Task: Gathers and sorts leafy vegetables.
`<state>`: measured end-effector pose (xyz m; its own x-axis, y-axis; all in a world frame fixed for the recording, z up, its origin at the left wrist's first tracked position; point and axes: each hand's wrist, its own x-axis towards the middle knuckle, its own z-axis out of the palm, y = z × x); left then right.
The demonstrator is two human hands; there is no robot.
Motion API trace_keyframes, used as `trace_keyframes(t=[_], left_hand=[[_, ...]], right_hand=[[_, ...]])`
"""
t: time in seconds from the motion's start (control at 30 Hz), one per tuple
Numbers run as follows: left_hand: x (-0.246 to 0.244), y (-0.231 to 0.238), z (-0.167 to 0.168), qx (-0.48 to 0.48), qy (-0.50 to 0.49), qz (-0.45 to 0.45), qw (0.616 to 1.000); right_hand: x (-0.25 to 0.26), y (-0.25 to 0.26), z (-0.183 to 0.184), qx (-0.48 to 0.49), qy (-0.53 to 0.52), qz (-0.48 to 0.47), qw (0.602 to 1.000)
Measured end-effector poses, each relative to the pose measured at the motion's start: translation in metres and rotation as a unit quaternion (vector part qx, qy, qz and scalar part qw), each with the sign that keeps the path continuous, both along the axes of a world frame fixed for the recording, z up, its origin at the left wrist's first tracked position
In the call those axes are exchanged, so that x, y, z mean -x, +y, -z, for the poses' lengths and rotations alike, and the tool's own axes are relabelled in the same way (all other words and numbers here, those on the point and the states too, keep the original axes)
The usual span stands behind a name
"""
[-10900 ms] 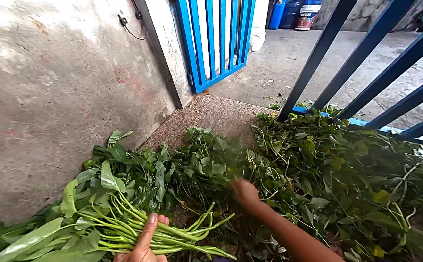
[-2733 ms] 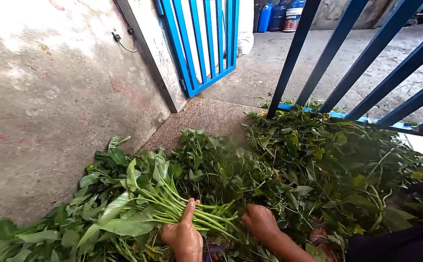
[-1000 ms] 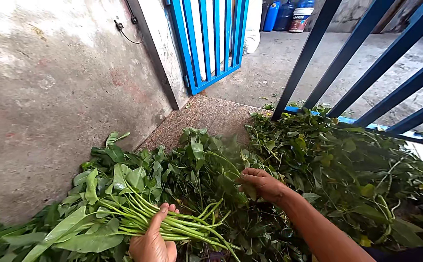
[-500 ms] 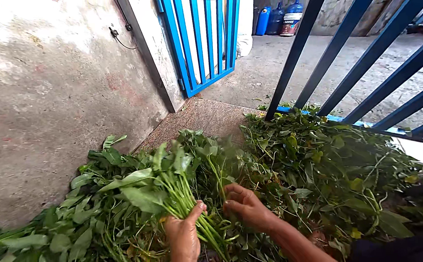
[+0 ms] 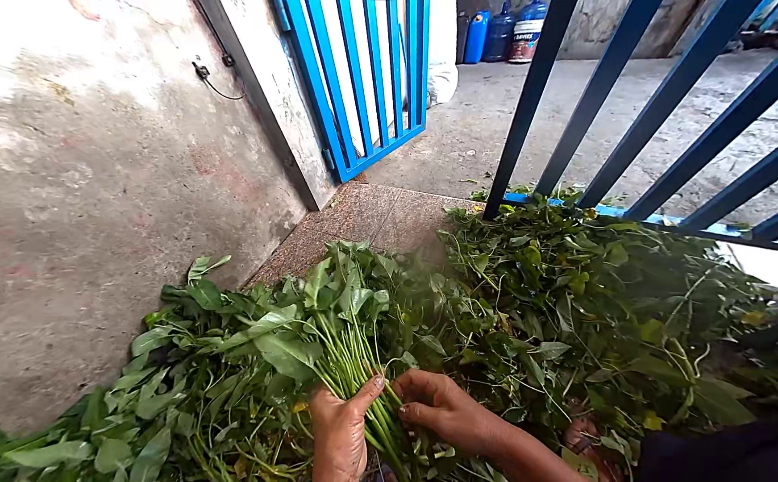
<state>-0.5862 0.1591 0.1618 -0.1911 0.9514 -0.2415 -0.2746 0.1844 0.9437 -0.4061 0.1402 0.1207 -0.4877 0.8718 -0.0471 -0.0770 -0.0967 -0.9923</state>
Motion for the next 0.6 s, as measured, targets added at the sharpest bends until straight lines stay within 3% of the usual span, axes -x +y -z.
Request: trace_keyframes(t=[0.17,0.3,0.6], left_hand=[[-0.008,-0.004,-0.001,0.000,0.048,-0.013,0.999],[-0.009,-0.003,-0.001,0.006,0.054,-0.064,0.996],[-0.007,-0.008,-0.001,0.023,0.081,-0.048,0.995]], right_hand=[[0.004,0.001,-0.006,-0.013,-0.040,0.050,0.998],[0.006,0.002,-0.012,-0.008,-0.164,0.045,0.985],[0.017,0.005,-0.023,-0.075,-0.258,0.065,0.961]])
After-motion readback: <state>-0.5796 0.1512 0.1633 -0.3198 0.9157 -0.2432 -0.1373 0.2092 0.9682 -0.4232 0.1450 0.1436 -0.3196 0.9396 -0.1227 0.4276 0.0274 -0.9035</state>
